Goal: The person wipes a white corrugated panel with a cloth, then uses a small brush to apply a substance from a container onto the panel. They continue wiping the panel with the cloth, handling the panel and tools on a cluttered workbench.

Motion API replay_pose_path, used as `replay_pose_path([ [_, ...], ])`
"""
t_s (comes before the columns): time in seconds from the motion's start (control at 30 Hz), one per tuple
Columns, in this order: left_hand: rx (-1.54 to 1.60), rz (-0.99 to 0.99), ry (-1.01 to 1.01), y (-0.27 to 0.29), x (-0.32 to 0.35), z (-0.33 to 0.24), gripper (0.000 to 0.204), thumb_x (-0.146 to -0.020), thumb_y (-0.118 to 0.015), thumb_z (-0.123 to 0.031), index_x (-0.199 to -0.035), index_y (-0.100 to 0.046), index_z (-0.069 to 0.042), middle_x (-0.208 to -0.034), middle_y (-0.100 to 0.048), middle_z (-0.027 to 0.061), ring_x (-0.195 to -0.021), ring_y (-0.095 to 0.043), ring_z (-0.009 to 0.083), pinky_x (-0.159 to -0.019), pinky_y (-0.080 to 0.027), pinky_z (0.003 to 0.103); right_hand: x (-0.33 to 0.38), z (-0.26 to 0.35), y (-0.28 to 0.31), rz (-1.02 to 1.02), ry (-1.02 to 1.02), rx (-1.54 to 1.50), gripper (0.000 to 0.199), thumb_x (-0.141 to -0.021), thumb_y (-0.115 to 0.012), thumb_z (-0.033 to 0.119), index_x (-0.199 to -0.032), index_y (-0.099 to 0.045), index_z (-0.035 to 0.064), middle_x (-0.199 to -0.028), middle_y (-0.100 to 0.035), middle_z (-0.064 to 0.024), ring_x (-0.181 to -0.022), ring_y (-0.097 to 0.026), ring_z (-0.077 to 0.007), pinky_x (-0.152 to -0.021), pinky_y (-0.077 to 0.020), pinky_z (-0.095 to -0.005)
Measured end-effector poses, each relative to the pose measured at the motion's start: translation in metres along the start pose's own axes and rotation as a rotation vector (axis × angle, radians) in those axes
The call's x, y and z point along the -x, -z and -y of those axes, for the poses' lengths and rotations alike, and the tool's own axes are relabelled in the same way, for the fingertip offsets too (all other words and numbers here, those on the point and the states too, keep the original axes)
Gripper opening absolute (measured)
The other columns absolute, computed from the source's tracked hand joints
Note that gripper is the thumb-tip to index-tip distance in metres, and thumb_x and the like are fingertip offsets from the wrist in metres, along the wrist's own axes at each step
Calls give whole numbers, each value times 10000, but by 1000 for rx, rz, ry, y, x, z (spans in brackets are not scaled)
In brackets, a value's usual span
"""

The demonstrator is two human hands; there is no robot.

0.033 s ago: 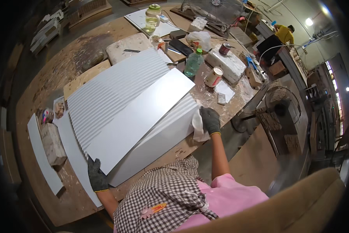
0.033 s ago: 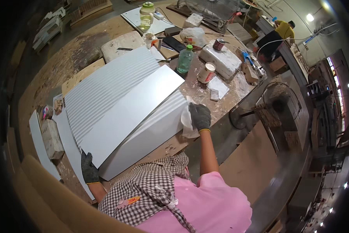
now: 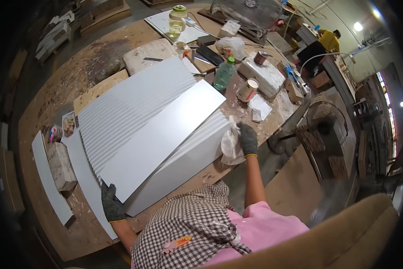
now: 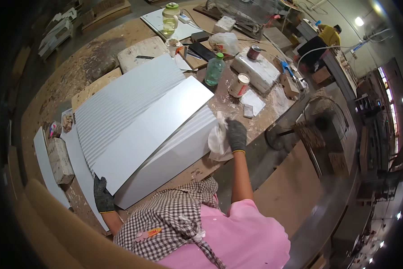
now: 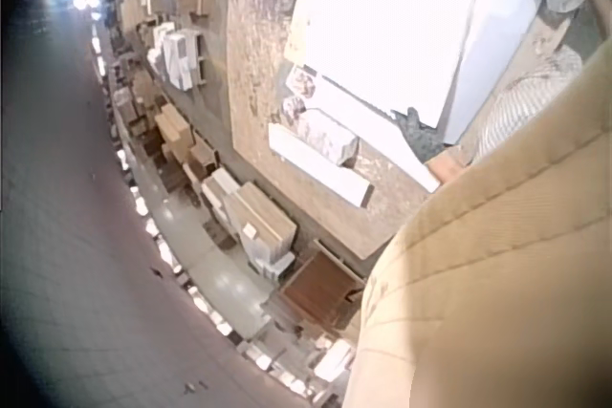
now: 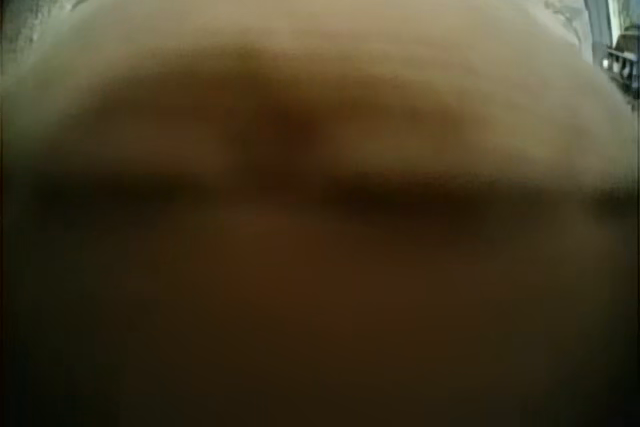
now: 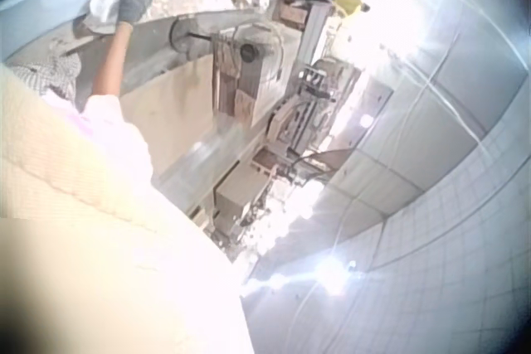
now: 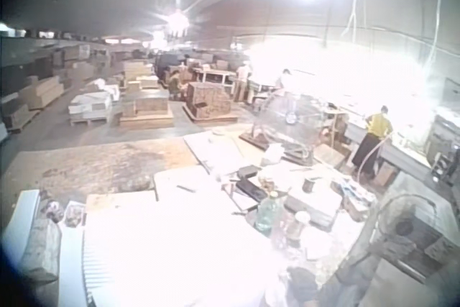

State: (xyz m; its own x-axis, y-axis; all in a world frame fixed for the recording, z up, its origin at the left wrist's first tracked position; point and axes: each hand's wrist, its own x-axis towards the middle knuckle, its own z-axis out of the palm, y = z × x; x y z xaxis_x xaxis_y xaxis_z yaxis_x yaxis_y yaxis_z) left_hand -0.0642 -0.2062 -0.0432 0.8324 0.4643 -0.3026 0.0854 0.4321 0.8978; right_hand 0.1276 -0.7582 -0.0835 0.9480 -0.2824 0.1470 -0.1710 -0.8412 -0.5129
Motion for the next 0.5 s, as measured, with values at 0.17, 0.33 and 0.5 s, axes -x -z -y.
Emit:
replay_pose_path([
  [0.17, -15, -93, -70, 4, 3, 4, 645, -856, -557, -57, -1435, -301, 64, -1396, -437, 128, -1259, -411, 226, -1085, -286, 326, -52, -34, 2, -259, -356, -144, 431, -860, -565, 384, -1180, -646, 107, -1135, -625, -188, -1048, -589, -342, -933, -452, -414],
  [0.33, -59, -77, -20, -6, 5, -10, 666, -811, -576, -19, -1425, -328, 54, -1382, -445, 132, -1237, -429, 240, -1063, -312, 327, -82, -73, -20, -193, -106, 528, 527, -789, -609, 466, -1229, -628, 177, -1142, -613, -187, -1048, -580, -363, -933, -444, -441],
  [0.5, 68, -92, -15, -19, 29, -34, 688, -789, -542, 43, -1437, -311, 23, -1369, -446, 128, -1237, -436, 241, -1063, -325, 337, -101, -45, -11, -123, -185, 547, 528, -863, -521, 491, -1232, -610, 124, -1115, -640, -185, -1022, -605, -342, -926, -448, -427],
])
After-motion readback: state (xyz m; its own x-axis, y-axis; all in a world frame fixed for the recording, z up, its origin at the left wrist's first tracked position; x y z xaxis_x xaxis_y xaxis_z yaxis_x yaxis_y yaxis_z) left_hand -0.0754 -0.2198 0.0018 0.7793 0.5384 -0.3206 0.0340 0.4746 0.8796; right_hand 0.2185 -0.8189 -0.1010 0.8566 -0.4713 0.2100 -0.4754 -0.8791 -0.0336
